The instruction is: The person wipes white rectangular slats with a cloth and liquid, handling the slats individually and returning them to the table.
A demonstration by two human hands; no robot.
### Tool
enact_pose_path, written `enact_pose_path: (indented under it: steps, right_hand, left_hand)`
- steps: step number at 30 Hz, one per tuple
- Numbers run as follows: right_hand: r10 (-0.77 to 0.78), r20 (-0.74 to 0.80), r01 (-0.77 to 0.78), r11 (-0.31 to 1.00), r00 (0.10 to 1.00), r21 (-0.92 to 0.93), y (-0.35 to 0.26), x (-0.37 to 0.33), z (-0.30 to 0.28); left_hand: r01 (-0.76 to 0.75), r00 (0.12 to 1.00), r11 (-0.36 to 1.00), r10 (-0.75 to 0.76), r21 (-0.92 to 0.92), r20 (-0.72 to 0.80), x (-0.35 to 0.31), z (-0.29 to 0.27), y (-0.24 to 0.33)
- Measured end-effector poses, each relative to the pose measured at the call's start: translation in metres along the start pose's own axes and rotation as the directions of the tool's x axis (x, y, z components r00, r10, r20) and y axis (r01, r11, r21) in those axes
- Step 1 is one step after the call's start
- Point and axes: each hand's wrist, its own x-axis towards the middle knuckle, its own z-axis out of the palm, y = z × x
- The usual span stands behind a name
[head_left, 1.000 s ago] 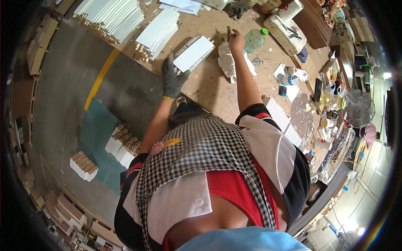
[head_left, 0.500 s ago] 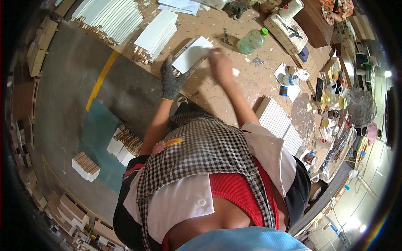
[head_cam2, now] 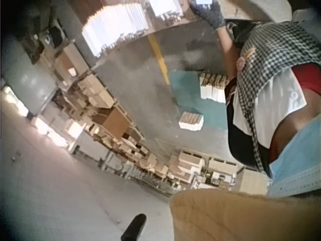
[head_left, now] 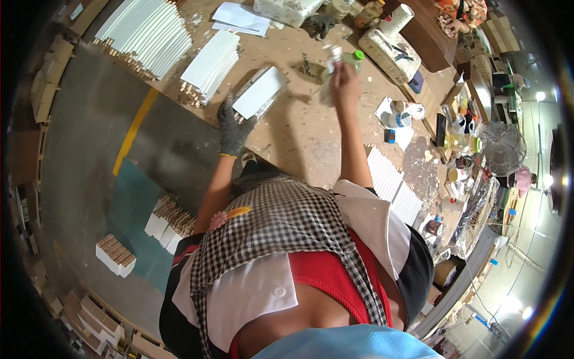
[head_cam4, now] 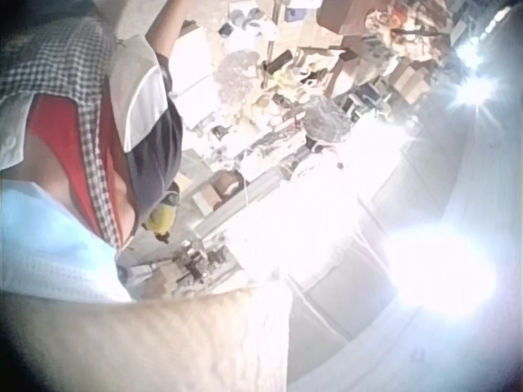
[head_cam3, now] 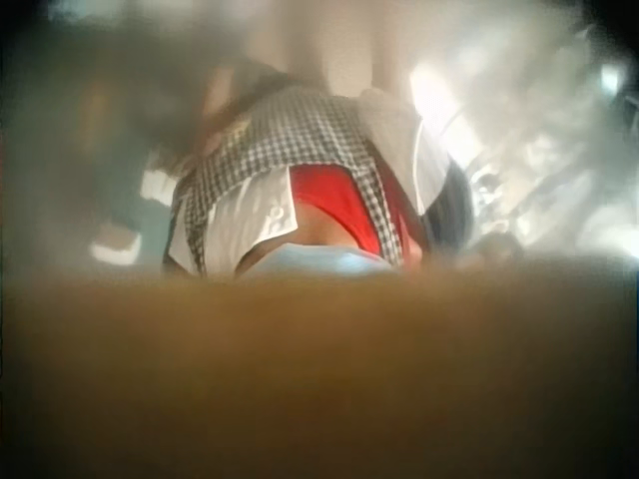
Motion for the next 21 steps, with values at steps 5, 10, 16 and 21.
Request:
enact_pose_path:
  steps: [5,10,16,21]
  right_hand:
    - [-0.418,-0.071,0.309,0.766,0.906,-0.563,0.065,0.073,-0.044]
    - [-0.382,-0.015,0.352,0.865,0.924,-0.357,0.074,0.073,-0.017]
    - [0.297,-0.176,-0.299,0.954,0.939,0.015,0.104,0.076,-0.064]
    - [0.716,0.145,-0.338,0.134,0.682,0.932,0.148,0.019,-0.067]
  left_hand:
    - [0.091,0.992,0.973,-0.07,-0.211,0.104,0.004,0.008,0.006]
    - [0.042,0.996,0.995,-0.034,-0.095,0.08,0.006,-0.002,0.014]
    - [-0.067,0.998,0.998,0.066,0.008,0.017,0.009,-0.004,0.003]
    - [-0.043,0.999,0.999,0.043,0.033,0.015,0.008,-0.001,0.007]
